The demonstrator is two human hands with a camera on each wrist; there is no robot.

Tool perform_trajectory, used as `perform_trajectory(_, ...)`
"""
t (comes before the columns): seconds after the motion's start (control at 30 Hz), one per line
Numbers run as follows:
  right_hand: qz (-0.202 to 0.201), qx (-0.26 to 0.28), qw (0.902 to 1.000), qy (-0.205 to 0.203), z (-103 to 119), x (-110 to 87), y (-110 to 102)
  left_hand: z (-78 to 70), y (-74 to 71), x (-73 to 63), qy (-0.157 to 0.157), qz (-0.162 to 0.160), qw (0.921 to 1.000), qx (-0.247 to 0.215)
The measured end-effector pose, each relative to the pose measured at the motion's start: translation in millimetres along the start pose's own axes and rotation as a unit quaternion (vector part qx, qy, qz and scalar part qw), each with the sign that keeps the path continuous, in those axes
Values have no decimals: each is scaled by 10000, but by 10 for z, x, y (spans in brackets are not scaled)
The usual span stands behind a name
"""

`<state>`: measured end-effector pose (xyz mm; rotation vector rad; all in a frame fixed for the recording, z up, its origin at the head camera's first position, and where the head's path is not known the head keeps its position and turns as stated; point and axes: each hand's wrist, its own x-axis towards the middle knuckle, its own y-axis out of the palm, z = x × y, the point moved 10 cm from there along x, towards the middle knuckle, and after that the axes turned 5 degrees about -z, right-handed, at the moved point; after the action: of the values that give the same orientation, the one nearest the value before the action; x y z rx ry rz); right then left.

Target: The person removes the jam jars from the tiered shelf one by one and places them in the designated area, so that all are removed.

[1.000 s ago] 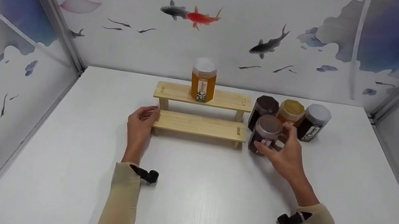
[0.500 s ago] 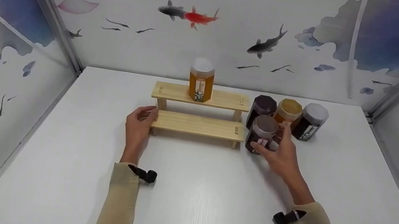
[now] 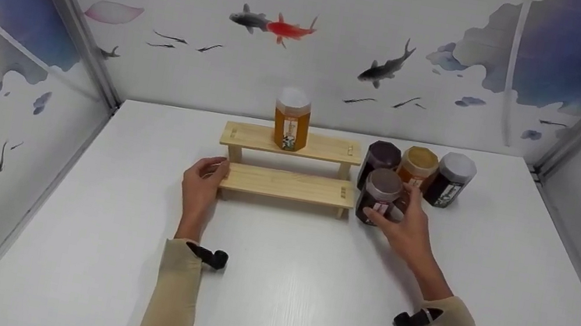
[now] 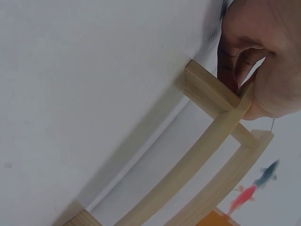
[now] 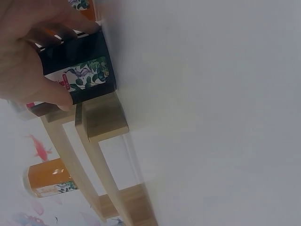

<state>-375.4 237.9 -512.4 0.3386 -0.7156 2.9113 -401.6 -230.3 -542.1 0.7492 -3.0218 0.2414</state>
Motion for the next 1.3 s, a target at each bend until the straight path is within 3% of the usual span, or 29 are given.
perform_trajectory(0.23,-45,7,10000,42,20,-13,15,-11,-16,-7,-31,-30,10000,68)
perform_trajectory(0.37,-356,-77,9993,-30,88,-29,-48,-6,-7,-6,8,1,10000,50)
perform_trajectory(0.47,-837,176,9957,-344,238,-40,-136,0,-15,-11,19,9,10000,-15)
perform_trajectory(0.57,-1299,523,9874,-741,553,-75,-230,4,-28,-10,12,21,10000,-67)
perform_trajectory(0.73,-1563,909,9772,-1114,900,-5,-241,26,-35,-15,-27,33,10000,-68)
perform_trajectory(0.87,-1432,1034,9742,-1404,1078,100,-116,65,-20,-32,-112,57,9999,74)
perform_trajectory(1.03,-1139,1041,9732,-1707,1344,253,104,12,5,-24,29,57,10000,48)
perform_trajectory(1.3,-256,1126,9823,-1475,1541,570,577,-24,25,-33,4,32,9999,-122)
